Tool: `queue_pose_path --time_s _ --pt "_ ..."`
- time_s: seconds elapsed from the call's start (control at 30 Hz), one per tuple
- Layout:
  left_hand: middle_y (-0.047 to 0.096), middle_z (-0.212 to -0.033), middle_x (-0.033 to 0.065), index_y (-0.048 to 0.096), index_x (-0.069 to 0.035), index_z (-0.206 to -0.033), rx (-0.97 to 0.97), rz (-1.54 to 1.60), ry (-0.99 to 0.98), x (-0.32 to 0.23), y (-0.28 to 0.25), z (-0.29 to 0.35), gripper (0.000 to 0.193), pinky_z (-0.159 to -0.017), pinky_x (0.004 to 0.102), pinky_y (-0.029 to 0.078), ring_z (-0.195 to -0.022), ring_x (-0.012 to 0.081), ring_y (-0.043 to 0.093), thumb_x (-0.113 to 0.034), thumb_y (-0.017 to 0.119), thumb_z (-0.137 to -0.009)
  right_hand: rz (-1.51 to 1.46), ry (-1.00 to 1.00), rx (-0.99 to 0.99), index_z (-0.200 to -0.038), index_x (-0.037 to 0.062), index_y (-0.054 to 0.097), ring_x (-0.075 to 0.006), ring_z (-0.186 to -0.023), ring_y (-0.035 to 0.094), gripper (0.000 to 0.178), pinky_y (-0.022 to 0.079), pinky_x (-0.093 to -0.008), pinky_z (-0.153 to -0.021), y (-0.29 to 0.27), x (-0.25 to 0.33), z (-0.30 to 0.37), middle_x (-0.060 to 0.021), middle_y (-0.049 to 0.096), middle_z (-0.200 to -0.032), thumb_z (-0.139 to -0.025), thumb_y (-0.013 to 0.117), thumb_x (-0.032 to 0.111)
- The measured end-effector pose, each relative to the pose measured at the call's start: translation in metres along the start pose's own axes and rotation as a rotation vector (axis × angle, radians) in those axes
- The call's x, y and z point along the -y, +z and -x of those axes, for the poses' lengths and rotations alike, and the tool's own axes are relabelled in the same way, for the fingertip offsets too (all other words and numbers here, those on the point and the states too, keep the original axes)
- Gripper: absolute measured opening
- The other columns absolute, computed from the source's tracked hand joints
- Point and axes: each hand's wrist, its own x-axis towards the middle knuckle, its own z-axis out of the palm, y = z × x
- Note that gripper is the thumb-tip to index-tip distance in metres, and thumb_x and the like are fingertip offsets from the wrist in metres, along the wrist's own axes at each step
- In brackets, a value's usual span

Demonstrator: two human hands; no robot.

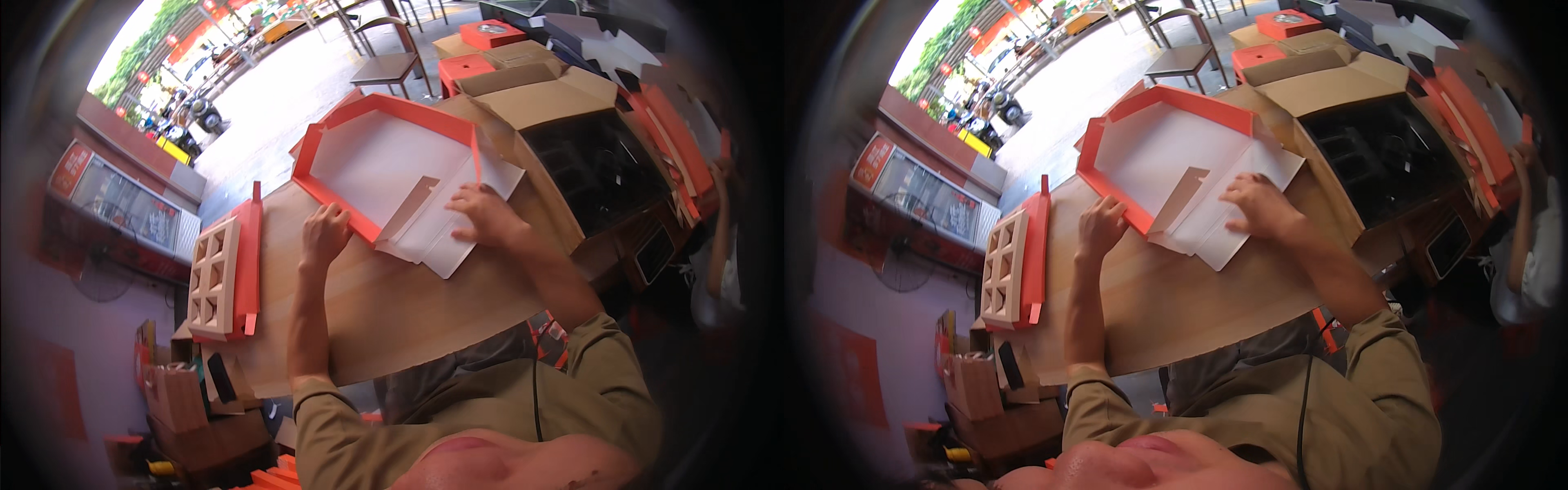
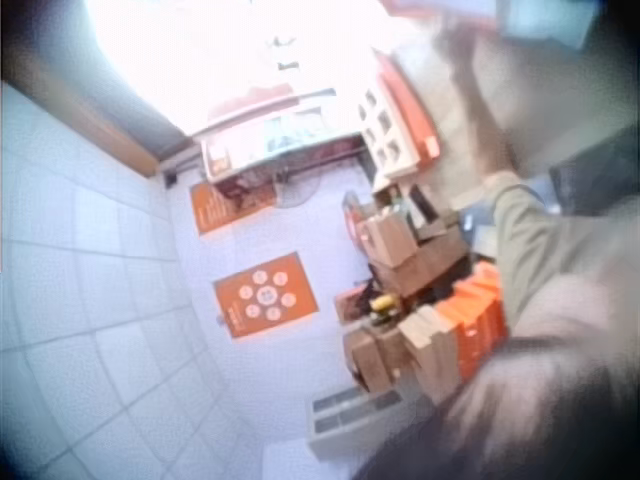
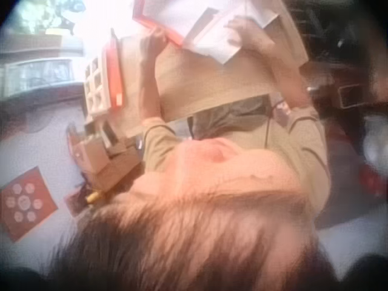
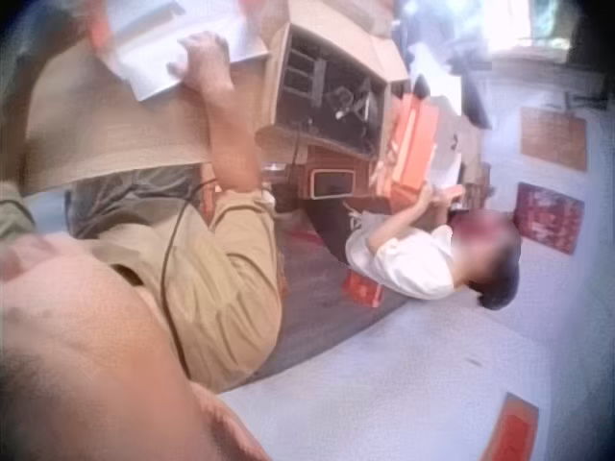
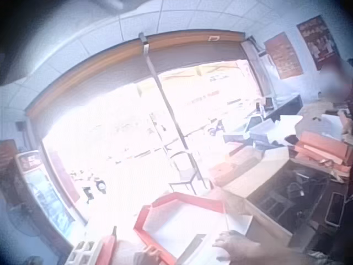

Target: The person assembles cardboard boxes by folding the sides and flaps into place and then moves the completed box pieces aside.

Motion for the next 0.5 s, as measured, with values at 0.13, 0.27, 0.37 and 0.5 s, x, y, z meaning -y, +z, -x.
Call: queue_pose_path --time_s 0.13,0.27,0.37,0.5 --pt "0.059 -0.081 0.0055 0.063 -0.007 -0.074 -0.001 -0.040 -0.015 0.002 0.007 0.006 0.012 -0.064 0.0417 0.055 -0.079 0.0261 0.064 -0.013 0.074 -0.075 0.040 0.068 -0.068 -0.116 0.0067 0.072 -0.0301 -0.116 0.062 0.041 0.049 -0.0411 -0.101 0.001 -0.006 -0.005 -0.0108 0.069 -0.117 -0.078 0.081 0.020" --pt "0.060 -0.087 0.0079 0.068 -0.007 -0.084 0.059 -0.031 -0.072 0.001 0.006 0.008 0.014 -0.067 0.0411 0.056 -0.081 0.0267 0.064 -0.007 0.073 -0.071 -0.121 -0.026 0.080 -0.114 0.0055 0.073 -0.0315 -0.108 0.066 0.044 0.053 -0.0413 -0.093 -0.003 0.008 -0.005 -0.0142 0.070 -0.116 -0.080 0.082 0.032" --pt "0.061 -0.096 0.0102 0.072 -0.010 -0.102 0.117 -0.043 -0.094 0.002 0.003 0.011 0.029 -0.073 0.0393 0.057 -0.086 0.0276 0.066 -0.005 0.072 -0.073 -0.201 -0.214 0.182 -0.115 0.0057 0.073 -0.0319 -0.115 0.063 0.058 0.048 -0.0424 -0.101 -0.013 0.035 -0.008 -0.0144 0.069 -0.119 -0.075 0.085 0.045" --pt "0.061 -0.105 0.0121 0.069 -0.015 -0.122 0.280 -0.052 -0.149 0.005 -0.003 0.011 0.048 -0.079 0.0393 0.057 -0.090 0.0285 0.067 -0.002 0.070 -0.076 -0.169 -0.252 0.254 -0.118 0.0089 0.072 -0.0317 -0.131 0.052 0.061 0.038 -0.0450 -0.112 -0.001 0.036 -0.004 -0.0129 0.062 -0.131 -0.070 0.089 0.043"
